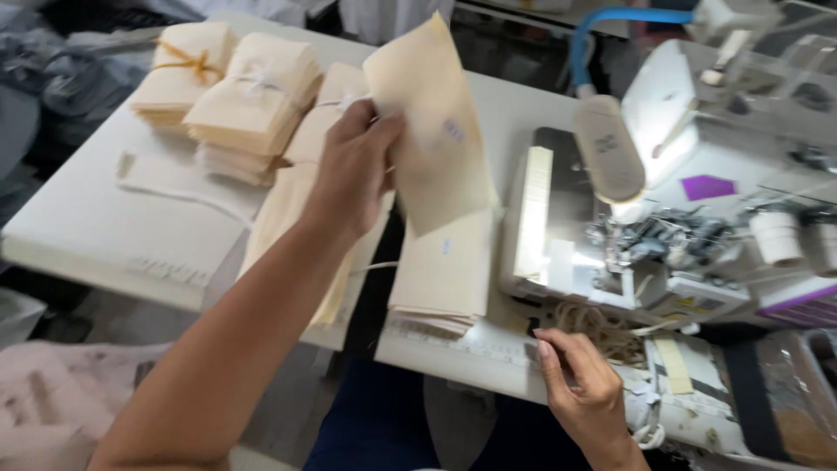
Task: Picking up, aligning, and stacking fabric pieces on a sewing machine workstation
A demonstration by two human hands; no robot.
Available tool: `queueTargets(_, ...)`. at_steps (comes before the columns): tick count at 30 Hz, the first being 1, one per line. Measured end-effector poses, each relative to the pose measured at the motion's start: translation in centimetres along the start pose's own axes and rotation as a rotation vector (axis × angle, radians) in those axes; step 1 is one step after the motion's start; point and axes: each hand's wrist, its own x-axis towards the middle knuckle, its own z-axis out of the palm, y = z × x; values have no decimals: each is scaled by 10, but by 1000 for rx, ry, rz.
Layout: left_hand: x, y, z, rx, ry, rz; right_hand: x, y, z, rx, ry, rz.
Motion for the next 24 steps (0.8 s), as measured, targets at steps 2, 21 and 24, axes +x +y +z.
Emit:
queueTargets(2, -30, 15, -47, 126, -31, 24, 14, -32, 5, -161, 37, -328)
queueTargets(21, -125, -47, -99, 836, -152, 544, 58, -45, 78, -729, -290, -835)
queueTargets(24, -132, -46, -82, 771, -208, 235, 69, -57, 72, -532, -214, -753)
